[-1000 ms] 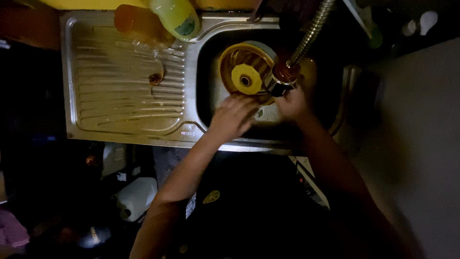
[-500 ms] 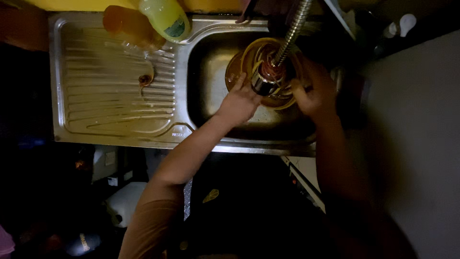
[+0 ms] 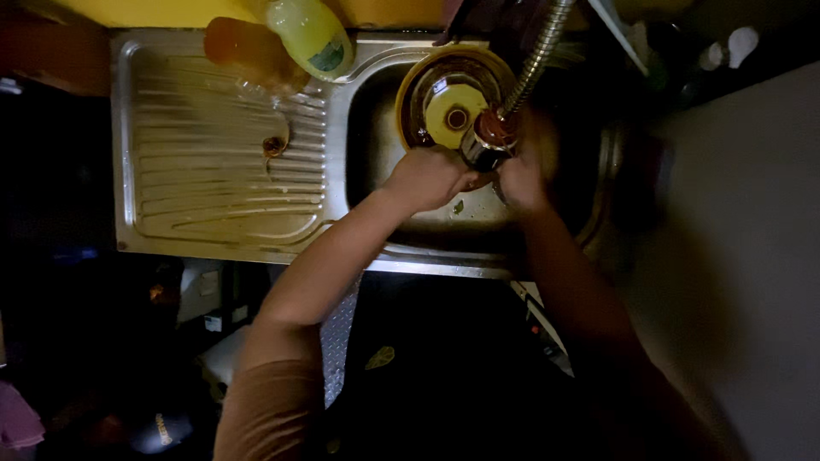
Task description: The person washes components of a juicer in a sink using their hands and a scrubbing pad, then wipes one of the plastic pieces with a cloth.
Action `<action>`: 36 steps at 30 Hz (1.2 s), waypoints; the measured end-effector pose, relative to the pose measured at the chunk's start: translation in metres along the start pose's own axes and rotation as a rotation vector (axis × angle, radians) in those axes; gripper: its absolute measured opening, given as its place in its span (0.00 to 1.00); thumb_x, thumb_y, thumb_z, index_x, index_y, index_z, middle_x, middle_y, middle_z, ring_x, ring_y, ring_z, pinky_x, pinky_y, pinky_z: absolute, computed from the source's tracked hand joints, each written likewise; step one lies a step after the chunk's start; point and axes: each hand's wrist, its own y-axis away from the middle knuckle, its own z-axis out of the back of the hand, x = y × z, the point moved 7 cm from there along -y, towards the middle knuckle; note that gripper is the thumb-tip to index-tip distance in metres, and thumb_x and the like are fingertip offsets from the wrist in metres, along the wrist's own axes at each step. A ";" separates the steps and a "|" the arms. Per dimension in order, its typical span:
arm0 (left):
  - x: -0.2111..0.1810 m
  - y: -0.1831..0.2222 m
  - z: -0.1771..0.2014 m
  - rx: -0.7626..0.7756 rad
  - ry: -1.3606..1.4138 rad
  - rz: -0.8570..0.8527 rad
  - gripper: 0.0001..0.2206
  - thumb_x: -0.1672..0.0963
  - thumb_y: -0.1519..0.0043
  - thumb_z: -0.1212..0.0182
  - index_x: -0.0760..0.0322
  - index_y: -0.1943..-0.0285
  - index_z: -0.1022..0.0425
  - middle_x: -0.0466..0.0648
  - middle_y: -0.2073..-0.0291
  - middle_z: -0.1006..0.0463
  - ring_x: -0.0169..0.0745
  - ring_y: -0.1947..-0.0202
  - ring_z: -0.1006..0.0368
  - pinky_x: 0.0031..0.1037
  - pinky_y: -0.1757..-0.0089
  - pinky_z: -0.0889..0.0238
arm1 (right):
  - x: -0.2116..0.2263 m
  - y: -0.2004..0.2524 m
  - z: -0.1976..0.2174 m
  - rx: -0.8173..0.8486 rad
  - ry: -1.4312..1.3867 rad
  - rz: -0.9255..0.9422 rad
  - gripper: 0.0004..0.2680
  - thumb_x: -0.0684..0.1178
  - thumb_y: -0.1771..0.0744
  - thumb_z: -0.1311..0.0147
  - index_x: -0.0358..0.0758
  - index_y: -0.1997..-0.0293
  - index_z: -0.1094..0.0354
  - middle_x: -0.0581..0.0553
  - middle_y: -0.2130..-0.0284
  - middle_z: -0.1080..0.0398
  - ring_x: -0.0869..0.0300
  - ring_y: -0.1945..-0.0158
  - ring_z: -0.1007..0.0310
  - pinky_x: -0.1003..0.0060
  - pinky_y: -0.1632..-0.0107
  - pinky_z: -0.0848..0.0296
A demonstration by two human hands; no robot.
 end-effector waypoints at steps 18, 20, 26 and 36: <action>-0.039 0.049 -0.005 -0.322 0.028 -0.340 0.06 0.53 0.37 0.37 0.57 0.61 0.24 0.46 0.65 0.19 0.48 0.60 0.22 0.42 0.55 0.29 | 0.030 0.026 0.037 0.256 0.008 0.042 0.10 0.44 0.26 0.56 0.33 0.37 0.40 0.51 0.59 0.32 0.65 0.59 0.32 0.68 0.56 0.28; -0.040 0.068 0.006 -0.348 0.103 -0.290 0.08 0.52 0.38 0.36 0.60 0.63 0.25 0.48 0.68 0.21 0.49 0.63 0.22 0.41 0.61 0.29 | 0.002 0.033 0.020 0.368 -0.076 -0.183 0.14 0.47 0.29 0.62 0.40 0.35 0.42 0.56 0.58 0.29 0.67 0.59 0.29 0.69 0.57 0.26; -0.022 0.094 0.027 -0.500 0.231 -0.176 0.10 0.52 0.39 0.35 0.60 0.69 0.23 0.49 0.74 0.22 0.50 0.73 0.25 0.38 0.70 0.32 | 0.027 0.038 -0.014 0.552 0.038 0.106 0.12 0.46 0.28 0.58 0.34 0.38 0.37 0.44 0.48 0.30 0.57 0.44 0.33 0.60 0.39 0.34; 0.113 0.067 -0.104 -0.661 1.826 0.417 0.17 0.46 0.35 0.41 0.63 0.57 0.20 0.43 0.67 0.20 0.32 0.67 0.26 0.26 0.62 0.30 | 0.084 0.006 -0.061 0.547 0.298 0.146 0.10 0.48 0.27 0.55 0.38 0.42 0.30 0.41 0.54 0.27 0.55 0.49 0.27 0.58 0.46 0.27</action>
